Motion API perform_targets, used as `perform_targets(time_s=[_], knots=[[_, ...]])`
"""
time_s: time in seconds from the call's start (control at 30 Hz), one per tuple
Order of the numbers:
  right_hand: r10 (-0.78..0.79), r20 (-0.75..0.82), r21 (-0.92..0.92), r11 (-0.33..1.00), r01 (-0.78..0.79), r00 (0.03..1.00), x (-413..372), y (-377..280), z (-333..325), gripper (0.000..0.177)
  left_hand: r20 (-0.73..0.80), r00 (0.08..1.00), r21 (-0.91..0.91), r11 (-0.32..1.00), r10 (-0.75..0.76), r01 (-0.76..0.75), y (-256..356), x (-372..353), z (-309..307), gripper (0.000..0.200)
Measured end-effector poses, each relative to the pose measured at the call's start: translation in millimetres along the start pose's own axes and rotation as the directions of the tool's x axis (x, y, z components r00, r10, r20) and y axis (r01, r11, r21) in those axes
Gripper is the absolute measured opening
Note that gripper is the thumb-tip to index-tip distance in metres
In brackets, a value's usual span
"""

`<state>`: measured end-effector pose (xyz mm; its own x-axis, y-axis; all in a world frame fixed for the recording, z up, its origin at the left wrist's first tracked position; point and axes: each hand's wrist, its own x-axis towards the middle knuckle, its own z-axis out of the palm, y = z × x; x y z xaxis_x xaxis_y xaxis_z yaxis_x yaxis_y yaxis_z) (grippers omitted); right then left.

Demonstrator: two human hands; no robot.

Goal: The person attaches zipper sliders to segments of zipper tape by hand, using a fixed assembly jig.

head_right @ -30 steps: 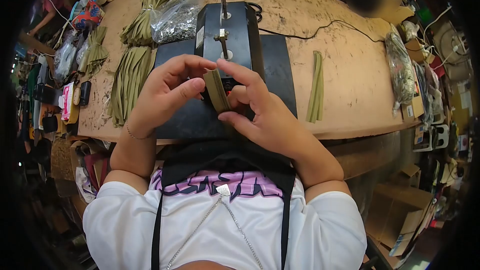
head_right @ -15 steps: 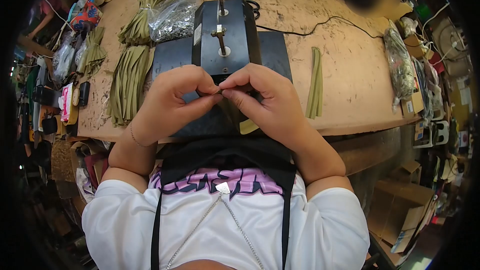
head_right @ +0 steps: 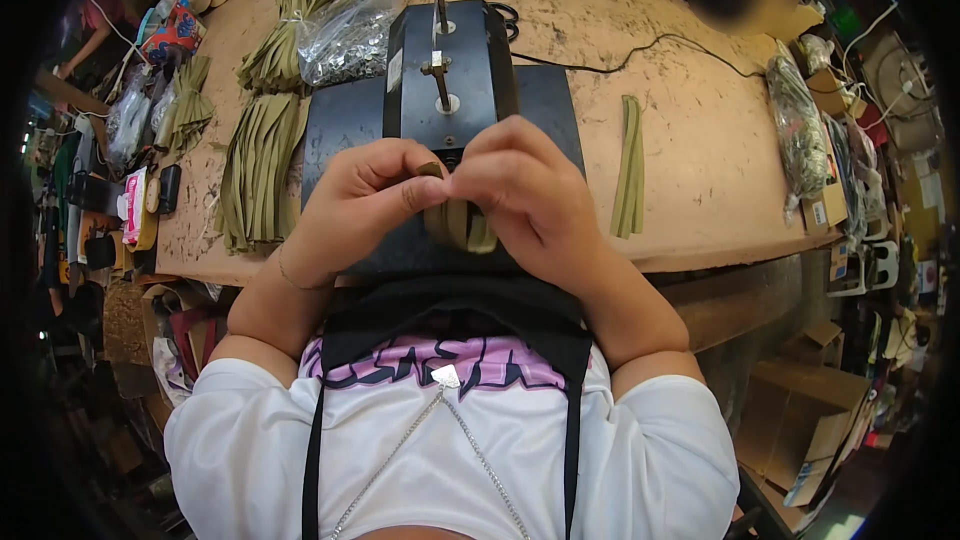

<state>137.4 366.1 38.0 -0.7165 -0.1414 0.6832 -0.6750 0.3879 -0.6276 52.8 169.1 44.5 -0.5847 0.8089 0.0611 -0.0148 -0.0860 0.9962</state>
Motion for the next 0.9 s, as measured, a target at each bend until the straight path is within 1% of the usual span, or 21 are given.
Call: perform_targets(time_s=[0.03, 0.13, 0.23, 0.27, 0.3, 0.33, 0.37, 0.47, 0.57, 0.67, 0.7, 0.73, 0.77, 0.87, 0.9], knots=[[-0.02, 0.01, 0.018, 1.0, 0.02, 1.0, -1, -1, -1, 0.022, 0.04, 0.995, -0.211, 0.973, -0.089, 0.095, -2, 1, 0, 0.01], [-0.113, -0.001, -0.034, 0.993, 0.113, 0.994, 1, 0, -1, 0.022, 0.039, 0.996, -0.349, 0.934, -0.075, 0.084, -2, 0, 6, 0.006], [0.039, -0.046, 0.179, 0.983, -0.031, 0.998, -1, -4, 2, 0.014, -0.037, 0.999, -0.283, 0.958, 0.03, -0.039, -2, -1, 11, 0.002], [0.093, -0.053, 0.251, 0.965, -0.077, 0.994, -2, -5, 3, 0.011, -0.074, 0.98, -0.081, 0.979, 0.182, -0.188, -2, -1, 10, 0.003], [0.158, -0.058, 0.348, 0.929, -0.128, 0.986, -3, -4, 5, 0.01, -0.079, 0.94, 0.126, 0.938, 0.333, -0.322, -1, 0, 10, 0.006], [0.222, -0.058, 0.441, 0.88, -0.175, 0.973, -5, -2, 7, 0.009, -0.052, 0.879, 0.325, 0.84, 0.475, -0.434, 0, 0, 10, 0.009], [0.286, -0.05, 0.529, 0.82, -0.217, 0.957, -6, -1, 9, 0.008, -0.058, 0.831, 0.41, 0.772, 0.554, -0.486, 3, 0, 13, 0.016], [0.456, -0.011, 0.736, 0.606, -0.302, 0.89, -2, -6, 15, 0.008, 0.049, 0.708, 0.607, 0.542, 0.704, -0.581, 9, 1, 14, 0.016], [0.51, 0.099, 0.716, 0.56, -0.418, 0.854, -2, -2, 11, 0.008, 0.103, 0.7, 0.641, 0.491, 0.707, -0.59, 10, 2, 11, 0.018], [0.533, 0.068, 0.709, 0.569, -0.417, 0.844, -5, 2, 9, 0.008, 0.043, 0.811, 0.603, 0.632, 0.584, -0.487, 3, 1, 6, 0.014], [0.519, 0.048, 0.696, 0.596, -0.401, 0.853, -4, 1, 10, 0.008, -0.034, 0.899, 0.459, 0.805, 0.437, -0.375, 5, -2, 7, 0.012], [0.505, 0.028, 0.682, 0.622, -0.386, 0.863, -3, -2, 11, 0.008, -0.079, 0.961, 0.29, 0.928, 0.266, -0.233, 10, -5, 9, 0.011], [0.49, 0.007, 0.667, 0.647, -0.369, 0.872, -2, -4, 11, 0.008, -0.089, 0.993, 0.107, 0.992, 0.082, -0.073, 13, -6, 10, 0.01], [0.421, -0.049, 0.528, 0.78, -0.334, 0.906, -1, -6, 12, 0.009, -0.077, 0.997, -0.122, 0.992, 0.011, -0.02, 4, -3, 8, 0.009], [0.401, -0.051, 0.497, 0.804, -0.325, 0.915, -2, -5, 12, 0.01, -0.071, 0.997, -0.175, 0.985, -0.017, 0.004, 4, -3, 7, 0.009]])
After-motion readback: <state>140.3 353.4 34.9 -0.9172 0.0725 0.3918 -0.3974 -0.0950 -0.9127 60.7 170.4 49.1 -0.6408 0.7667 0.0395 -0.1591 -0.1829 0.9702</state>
